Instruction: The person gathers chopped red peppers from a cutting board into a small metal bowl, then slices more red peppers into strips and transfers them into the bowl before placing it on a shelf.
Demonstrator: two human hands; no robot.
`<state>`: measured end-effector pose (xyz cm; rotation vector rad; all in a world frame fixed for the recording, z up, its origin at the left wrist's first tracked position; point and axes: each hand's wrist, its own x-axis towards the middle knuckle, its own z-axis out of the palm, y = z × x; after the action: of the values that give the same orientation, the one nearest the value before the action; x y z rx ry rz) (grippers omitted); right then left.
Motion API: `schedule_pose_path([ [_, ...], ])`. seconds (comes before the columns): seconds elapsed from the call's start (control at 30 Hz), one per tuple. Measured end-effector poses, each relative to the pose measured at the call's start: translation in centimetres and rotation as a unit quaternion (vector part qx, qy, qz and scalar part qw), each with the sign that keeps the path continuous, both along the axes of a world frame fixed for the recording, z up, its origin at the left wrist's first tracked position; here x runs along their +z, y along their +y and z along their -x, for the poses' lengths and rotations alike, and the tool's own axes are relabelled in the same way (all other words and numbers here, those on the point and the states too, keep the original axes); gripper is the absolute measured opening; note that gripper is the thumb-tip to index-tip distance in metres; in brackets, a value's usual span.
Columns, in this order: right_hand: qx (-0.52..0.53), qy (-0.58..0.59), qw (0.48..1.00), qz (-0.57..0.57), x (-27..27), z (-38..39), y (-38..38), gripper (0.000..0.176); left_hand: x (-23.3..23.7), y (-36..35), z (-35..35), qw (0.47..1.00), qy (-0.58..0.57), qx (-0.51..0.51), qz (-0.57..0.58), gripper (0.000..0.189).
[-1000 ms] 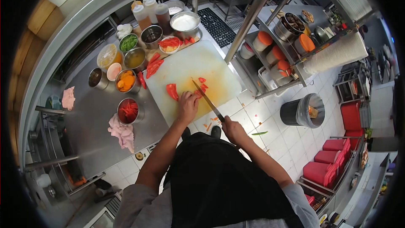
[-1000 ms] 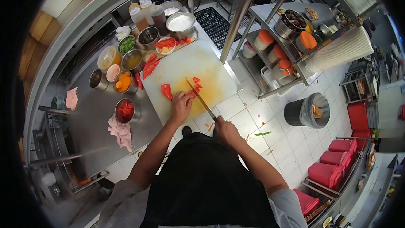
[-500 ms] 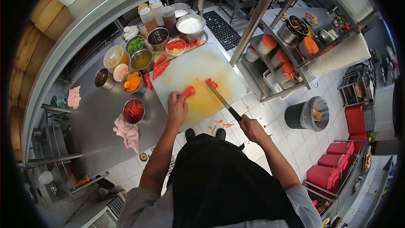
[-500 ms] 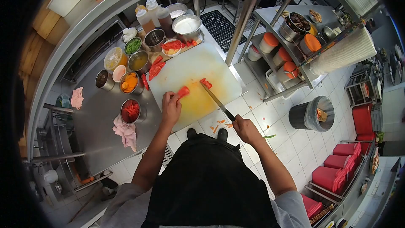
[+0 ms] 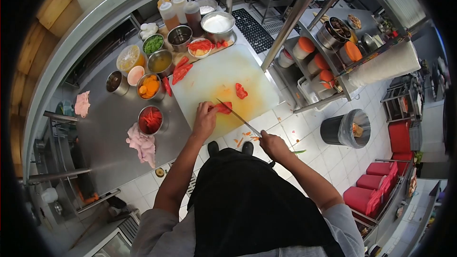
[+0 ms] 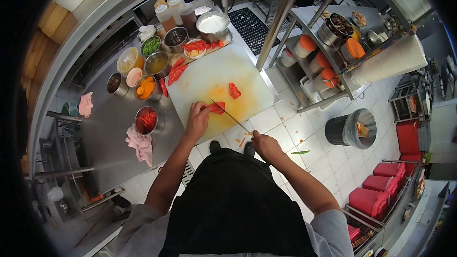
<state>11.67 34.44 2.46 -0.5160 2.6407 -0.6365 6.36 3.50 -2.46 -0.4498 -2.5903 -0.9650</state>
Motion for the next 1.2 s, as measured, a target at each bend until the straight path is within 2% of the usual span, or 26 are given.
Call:
schedule_pose_path([
  [0.13, -0.010, -0.013, 0.999, 0.034, -0.3, 2.8, -1.8, 0.026, -0.6, 0.3, -0.2, 0.999, 0.000, 0.026, -0.027, 0.020],
  [0.2, -0.068, -0.009, 0.994, 0.089, 0.2, 3.4, -2.1, 0.025, -0.8, 0.8, -0.7, 0.999, -0.011, 0.045, -0.027, 0.019],
  [0.27, -0.056, -0.013, 0.994, 0.088, 1.6, 3.1, -1.5, 0.024, -1.0, 1.4, -1.2, 0.997, -0.027, 0.069, -0.028, 0.018],
  [0.33, -0.049, -0.023, 0.997, 0.061, 3.1, 1.9, -1.4, 0.024, -1.3, 2.3, -1.3, 0.986, -0.056, 0.137, -0.080, 0.018],
  [0.47, -0.049, -0.046, 0.997, 0.031, 4.4, -0.5, -1.8, 0.022, -0.8, 2.9, -1.4, 0.981, -0.087, 0.151, -0.081, 0.023],
  [0.53, -0.041, -0.040, 0.998, 0.039, 3.7, -0.9, -1.8, 0.022, -0.5, 3.0, -1.5, 0.982, -0.081, 0.151, -0.078, 0.023],
  [0.63, -0.056, -0.056, 0.997, -0.006, 1.0, -0.8, -2.3, 0.022, -0.7, 3.0, -1.7, 0.985, -0.066, 0.141, -0.076, 0.022],
  [0.7, -0.030, -0.020, 0.998, 0.041, -0.3, 0.5, -3.1, 0.022, -0.9, 2.9, -1.5, 0.986, -0.067, 0.132, -0.071, 0.020],
  [0.87, -0.034, 0.017, 0.996, 0.080, 0.6, 2.9, -3.5, 0.023, -1.0, 2.0, -1.4, 0.990, -0.035, 0.106, -0.083, 0.016],
  [0.97, -0.003, -0.008, 0.999, 0.038, 4.3, 1.6, -2.0, 0.023, -0.3, 1.5, -1.6, 0.993, -0.010, 0.098, -0.064, 0.014],
  [1.1, 0.025, -0.007, 1.000, -0.010, 4.5, 0.2, -0.2, 0.023, -0.6, 0.9, -1.3, 0.994, -0.017, 0.083, -0.074, 0.014],
  [1.2, 0.024, 0.000, 0.999, -0.026, 1.3, 0.1, 0.0, 0.024, -1.0, 1.0, -1.2, 0.995, -0.006, 0.081, -0.059, 0.014],
])
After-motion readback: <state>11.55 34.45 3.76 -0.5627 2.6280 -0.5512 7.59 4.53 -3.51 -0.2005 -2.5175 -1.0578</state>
